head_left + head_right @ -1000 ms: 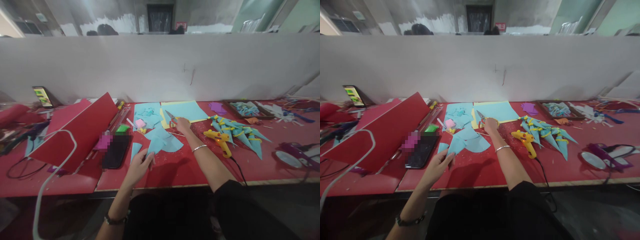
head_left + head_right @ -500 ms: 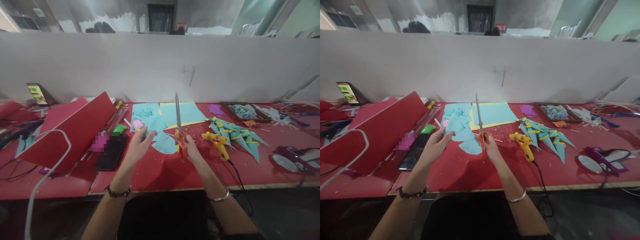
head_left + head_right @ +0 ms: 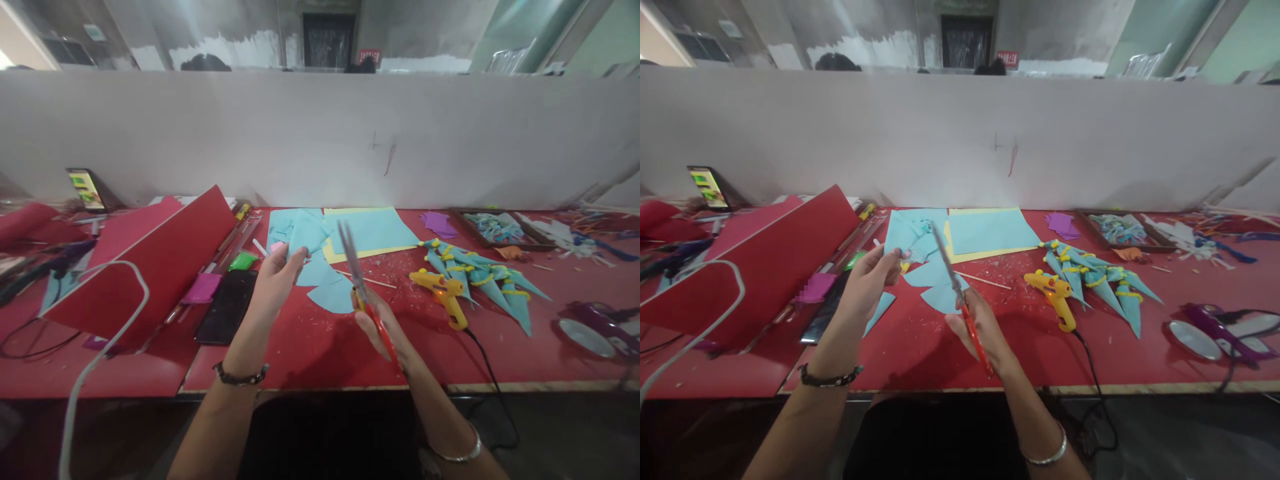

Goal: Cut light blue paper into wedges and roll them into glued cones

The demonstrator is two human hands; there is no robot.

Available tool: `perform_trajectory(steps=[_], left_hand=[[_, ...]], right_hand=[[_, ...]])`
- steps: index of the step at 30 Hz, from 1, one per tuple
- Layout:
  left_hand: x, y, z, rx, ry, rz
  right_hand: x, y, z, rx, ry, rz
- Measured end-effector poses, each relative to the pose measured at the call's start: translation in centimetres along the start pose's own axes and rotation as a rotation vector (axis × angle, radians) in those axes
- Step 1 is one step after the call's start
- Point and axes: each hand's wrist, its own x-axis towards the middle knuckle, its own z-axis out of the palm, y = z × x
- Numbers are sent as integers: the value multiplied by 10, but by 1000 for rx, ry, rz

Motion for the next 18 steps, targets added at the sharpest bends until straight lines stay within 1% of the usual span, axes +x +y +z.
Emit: perform_trajectory(steps=[3, 5, 7, 10, 14, 18], left_hand=[[-4, 4, -3, 32, 41, 40], [-7, 6, -5, 88, 57, 69], [-10, 7, -8, 163, 60, 87], [-11, 7, -10, 286, 46, 96], [-9, 4, -10, 420, -42, 93], [-9, 4, -11, 434, -132, 88]], right_hand=[[-5, 0, -4, -267, -21, -3], [-7, 2, -6, -337, -23, 10], [-8, 5, -6, -345, -33, -4], [-7, 7, -6, -286, -66, -33], [-6, 4, -6, -195, -99, -25], [-6, 2, -7, -187, -116, -24]])
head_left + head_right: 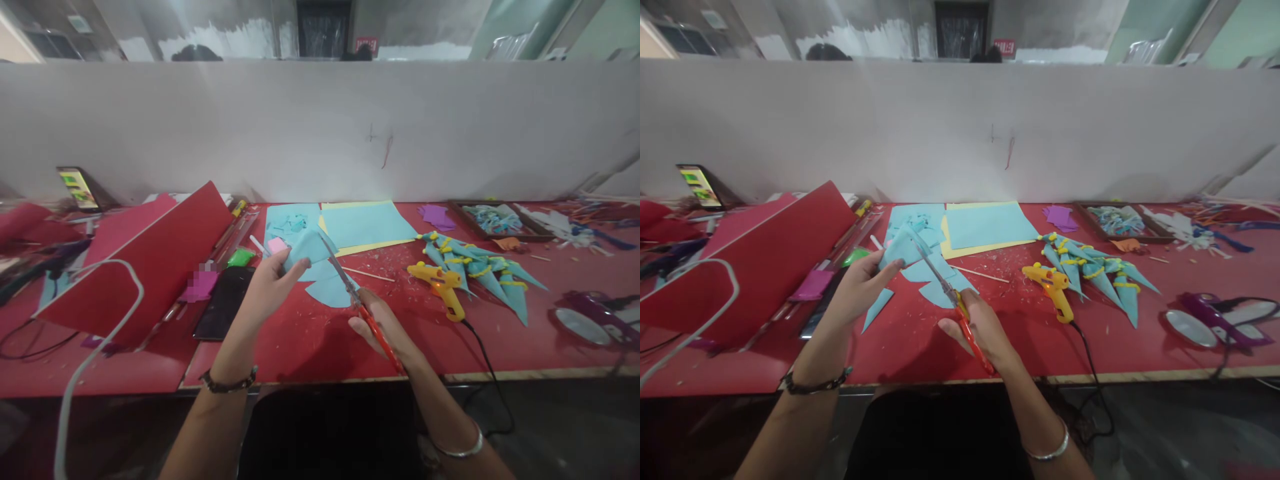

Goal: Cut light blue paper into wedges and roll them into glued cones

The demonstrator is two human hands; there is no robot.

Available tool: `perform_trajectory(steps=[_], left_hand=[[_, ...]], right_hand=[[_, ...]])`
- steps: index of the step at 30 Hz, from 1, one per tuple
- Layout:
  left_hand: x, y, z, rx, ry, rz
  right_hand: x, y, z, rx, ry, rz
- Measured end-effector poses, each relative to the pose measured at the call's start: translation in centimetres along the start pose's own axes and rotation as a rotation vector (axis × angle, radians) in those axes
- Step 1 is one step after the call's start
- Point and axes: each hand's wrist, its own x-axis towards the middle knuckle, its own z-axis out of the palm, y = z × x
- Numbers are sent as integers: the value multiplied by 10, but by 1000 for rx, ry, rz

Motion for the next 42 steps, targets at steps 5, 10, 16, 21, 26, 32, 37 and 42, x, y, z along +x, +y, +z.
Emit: perform_trajectory(steps=[5, 10, 16, 21, 26, 32, 37, 42], left_hand=[[-1, 2, -1, 35, -1, -7], [0, 3, -1, 50, -2, 20], [3, 0, -2, 55, -61, 14], [4, 2, -4, 62, -83, -9], [4, 3, -4, 53, -81, -16], [5, 1, -6, 76, -83, -15], [4, 3, -12, 141, -172, 24], [3, 4, -14, 187, -197, 49]], right_hand=[[-1, 0, -2, -6, -5, 17], [-1, -4, -5, -42, -5, 41], [-1, -9, -6, -42, -14, 57], [-2, -6, -5, -26, -17, 81], [-3, 3, -2, 18, -7, 109], [-5, 3, -3, 41, -35, 122], [-4, -5, -6, 37, -58, 48], [-2, -10, -4, 51, -54, 37]])
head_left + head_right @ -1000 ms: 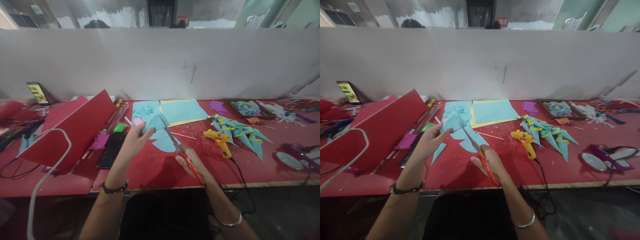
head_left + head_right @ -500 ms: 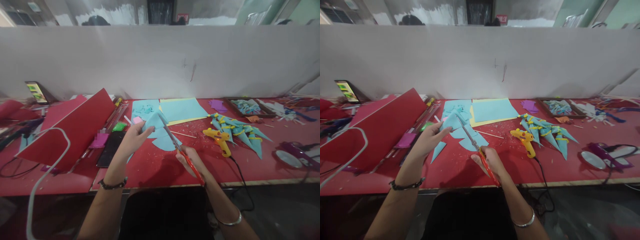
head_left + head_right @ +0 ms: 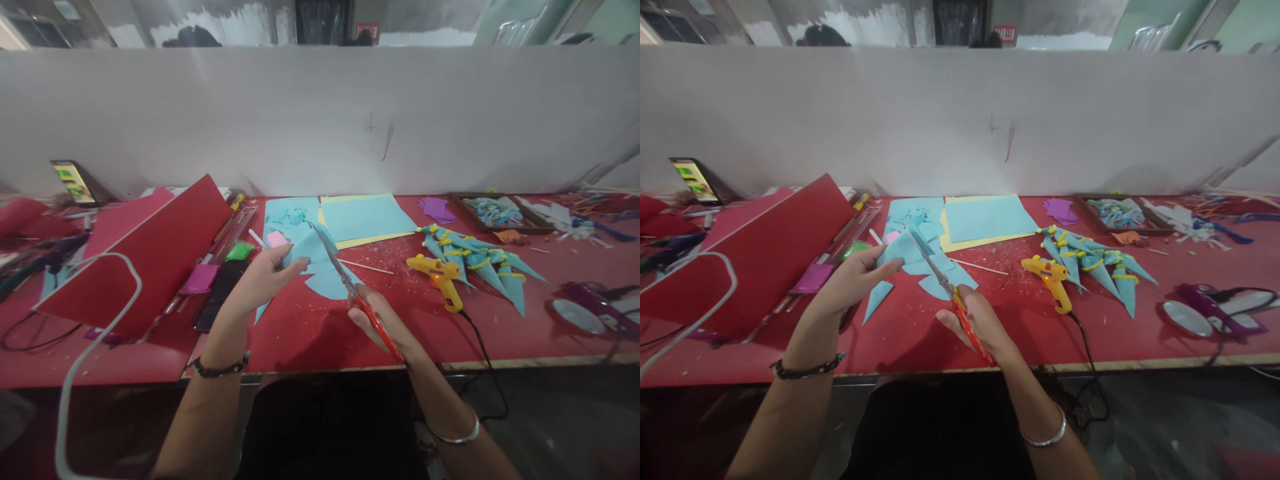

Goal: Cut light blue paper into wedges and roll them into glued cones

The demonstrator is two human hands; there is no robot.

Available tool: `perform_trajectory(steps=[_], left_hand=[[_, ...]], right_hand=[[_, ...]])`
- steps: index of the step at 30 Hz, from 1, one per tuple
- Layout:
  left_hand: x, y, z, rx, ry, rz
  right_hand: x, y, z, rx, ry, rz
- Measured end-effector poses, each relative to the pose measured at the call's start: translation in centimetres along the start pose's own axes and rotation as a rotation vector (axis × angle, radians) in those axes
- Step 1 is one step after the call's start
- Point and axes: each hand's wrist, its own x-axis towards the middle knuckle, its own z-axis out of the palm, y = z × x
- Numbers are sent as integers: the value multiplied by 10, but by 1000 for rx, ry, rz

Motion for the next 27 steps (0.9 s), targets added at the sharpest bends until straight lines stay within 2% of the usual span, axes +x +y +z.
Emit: perform_trajectory(steps=[3, 7, 11, 16, 20, 27], left_hand=[[0, -2, -1, 43, -3, -11], [-1, -4, -4, 27, -99, -52], [1, -1, -3, -19, -8, -73], [9, 6, 4, -73, -138, -60], [16, 2, 7, -219, -126, -49], [25, 0, 13, -242, -175, -98]], right_hand=[[0, 1, 1, -10, -6, 31], [-3, 1, 2, 0, -18, 57], [-3, -1, 3, -6, -29, 71], [-3, -3, 4, -1, -30, 79], [-3, -1, 3, 3, -26, 95], [-4, 6, 5, -22, 20, 135]])
